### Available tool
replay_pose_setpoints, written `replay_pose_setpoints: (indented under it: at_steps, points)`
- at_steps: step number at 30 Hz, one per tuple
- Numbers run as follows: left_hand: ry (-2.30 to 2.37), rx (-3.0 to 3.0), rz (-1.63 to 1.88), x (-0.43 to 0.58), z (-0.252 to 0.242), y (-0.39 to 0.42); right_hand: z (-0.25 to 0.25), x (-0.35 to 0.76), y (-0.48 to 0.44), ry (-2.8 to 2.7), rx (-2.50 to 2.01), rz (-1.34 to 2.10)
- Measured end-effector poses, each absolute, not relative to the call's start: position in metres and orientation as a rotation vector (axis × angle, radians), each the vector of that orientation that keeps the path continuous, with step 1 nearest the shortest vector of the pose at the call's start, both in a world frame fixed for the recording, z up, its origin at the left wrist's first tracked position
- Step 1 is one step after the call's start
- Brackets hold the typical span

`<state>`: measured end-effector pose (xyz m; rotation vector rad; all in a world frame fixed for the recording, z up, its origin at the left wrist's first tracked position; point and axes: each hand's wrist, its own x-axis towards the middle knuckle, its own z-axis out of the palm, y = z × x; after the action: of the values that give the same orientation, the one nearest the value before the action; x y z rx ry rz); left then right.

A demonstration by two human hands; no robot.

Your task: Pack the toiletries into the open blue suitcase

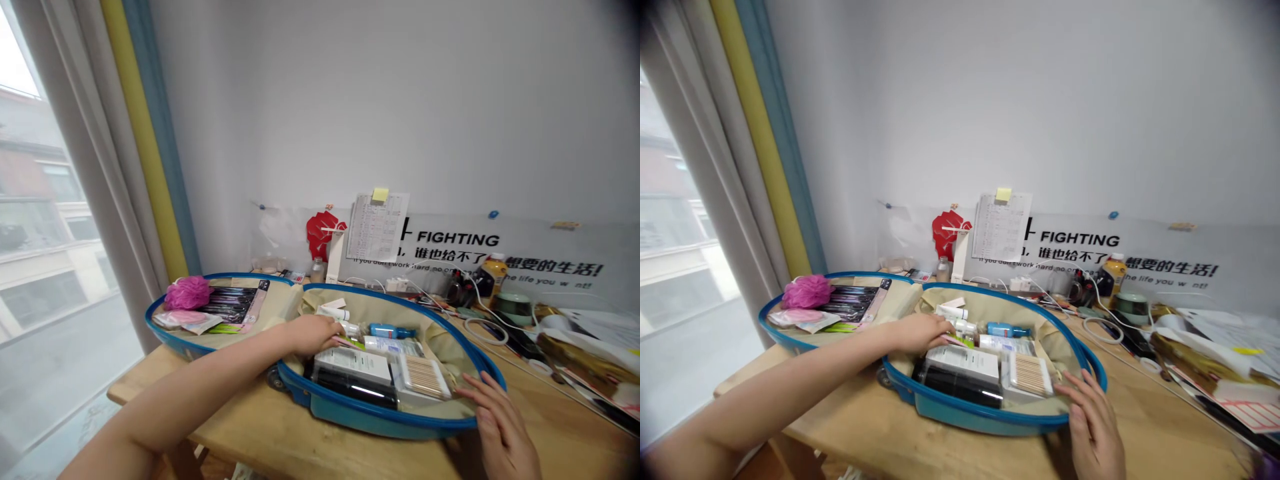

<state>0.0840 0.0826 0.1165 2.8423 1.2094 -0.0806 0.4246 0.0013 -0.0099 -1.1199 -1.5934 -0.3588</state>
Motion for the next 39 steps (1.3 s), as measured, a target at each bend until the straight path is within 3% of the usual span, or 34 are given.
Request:
replay_pose_setpoints:
  at_steps: [6,12,18,20,24,29,39]
  points:
    - [1.150,2.789,-0.224,0.106,0.095,0.095,-0.010,0.426,0.001,-1.599,-1.141,-0.337]
    - [1.171,2.749,-0.149,0.096,0.102,0.095,-0.011,0.425,0.001,-1.594,-1.136,-0.341]
    - [1.326,2.592,0.560,0.025,0.129,0.089,-0.011,0.426,0.001,-1.622,-1.123,-0.377]
    - [1.508,2.506,0.620,-0.015,0.133,0.086,-0.011,0.427,0.001,-1.627,-1.125,-0.372]
    - [1.881,2.373,0.196,-0.090,0.124,0.078,-0.012,0.427,0.001,-1.615,-1.122,-0.343]
    - [2.019,2.338,-0.170,-0.135,0.099,0.070,-0.013,0.428,0.002,-1.636,-1.129,-0.345]
    - [1.947,2.471,-0.350,-0.127,0.087,0.089,-0.010,0.427,0.000,-1.650,-1.110,-0.382]
